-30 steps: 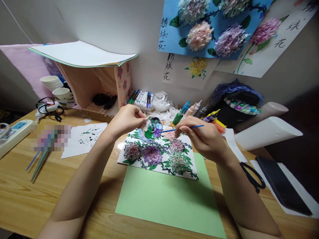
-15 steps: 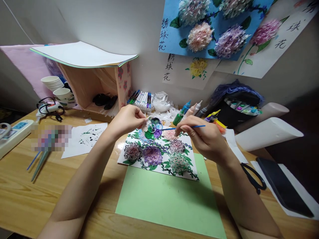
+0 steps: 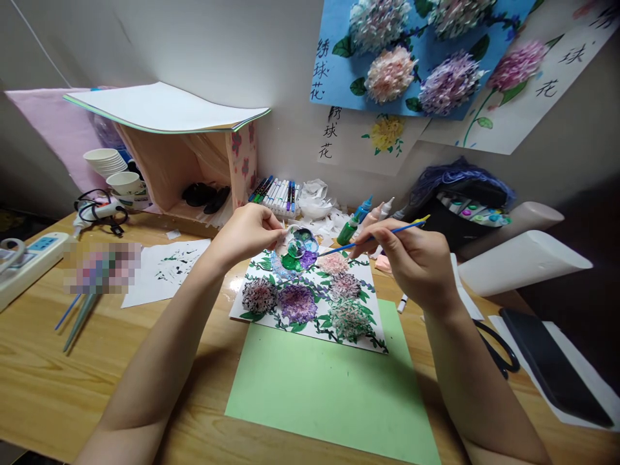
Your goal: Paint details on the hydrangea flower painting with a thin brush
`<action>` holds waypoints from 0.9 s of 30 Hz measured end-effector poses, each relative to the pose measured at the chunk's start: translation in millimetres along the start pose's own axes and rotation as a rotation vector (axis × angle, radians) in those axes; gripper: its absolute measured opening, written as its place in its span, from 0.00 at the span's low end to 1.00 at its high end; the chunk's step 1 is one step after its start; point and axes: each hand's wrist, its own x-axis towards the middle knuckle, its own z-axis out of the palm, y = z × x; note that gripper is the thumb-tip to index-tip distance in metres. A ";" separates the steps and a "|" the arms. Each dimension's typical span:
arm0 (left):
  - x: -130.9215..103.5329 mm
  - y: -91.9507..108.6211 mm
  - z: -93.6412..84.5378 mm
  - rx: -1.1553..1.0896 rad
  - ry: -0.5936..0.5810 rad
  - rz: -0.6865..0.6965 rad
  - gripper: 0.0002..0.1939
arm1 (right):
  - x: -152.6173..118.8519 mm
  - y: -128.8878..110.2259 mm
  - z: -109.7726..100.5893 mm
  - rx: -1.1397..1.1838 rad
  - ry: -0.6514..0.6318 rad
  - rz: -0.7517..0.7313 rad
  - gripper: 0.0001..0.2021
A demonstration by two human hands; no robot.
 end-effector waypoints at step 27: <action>0.5 -5.6 -7.1 -0.008 0.037 -0.027 0.14 | 1.7 1.0 -6.8 -0.026 -0.134 0.045 0.12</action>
